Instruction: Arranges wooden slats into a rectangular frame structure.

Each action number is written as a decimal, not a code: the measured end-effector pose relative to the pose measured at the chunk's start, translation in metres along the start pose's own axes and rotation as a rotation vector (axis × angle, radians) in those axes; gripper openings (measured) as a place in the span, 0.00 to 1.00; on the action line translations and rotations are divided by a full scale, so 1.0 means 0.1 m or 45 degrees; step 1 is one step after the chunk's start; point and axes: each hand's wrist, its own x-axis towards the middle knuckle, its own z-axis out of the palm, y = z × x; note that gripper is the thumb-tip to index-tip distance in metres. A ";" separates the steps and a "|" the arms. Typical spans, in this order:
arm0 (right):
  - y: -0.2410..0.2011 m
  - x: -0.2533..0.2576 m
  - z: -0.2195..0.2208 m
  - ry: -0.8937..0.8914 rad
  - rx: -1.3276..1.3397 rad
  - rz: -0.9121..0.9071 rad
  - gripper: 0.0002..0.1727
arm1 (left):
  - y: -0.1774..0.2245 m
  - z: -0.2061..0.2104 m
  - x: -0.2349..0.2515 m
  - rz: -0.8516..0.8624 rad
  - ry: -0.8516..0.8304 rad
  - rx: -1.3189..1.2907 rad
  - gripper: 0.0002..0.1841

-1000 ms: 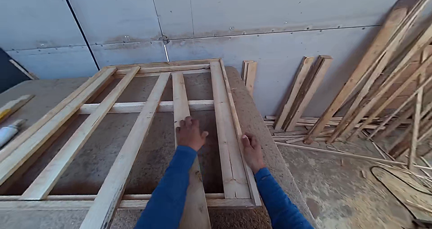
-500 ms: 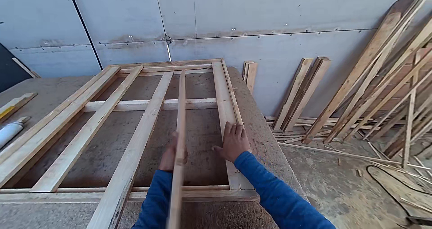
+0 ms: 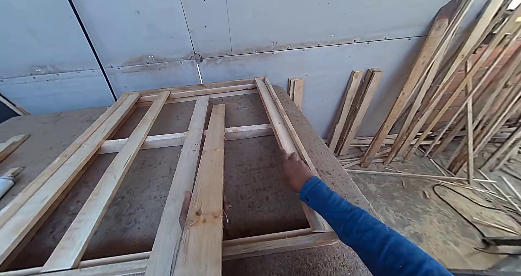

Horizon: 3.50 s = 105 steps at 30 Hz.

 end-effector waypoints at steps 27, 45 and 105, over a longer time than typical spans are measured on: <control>-0.68 -0.49 -0.26 -0.298 1.536 -0.701 0.56 | -0.28 1.61 -0.54 0.284 0.599 1.818 0.24; 0.05 0.04 -0.23 -0.299 1.945 -0.500 0.56 | -1.18 2.03 -0.17 0.135 0.793 1.644 0.35; 1.27 0.44 0.72 0.303 1.753 -0.156 0.33 | -2.06 1.39 2.07 -0.352 0.859 2.217 0.47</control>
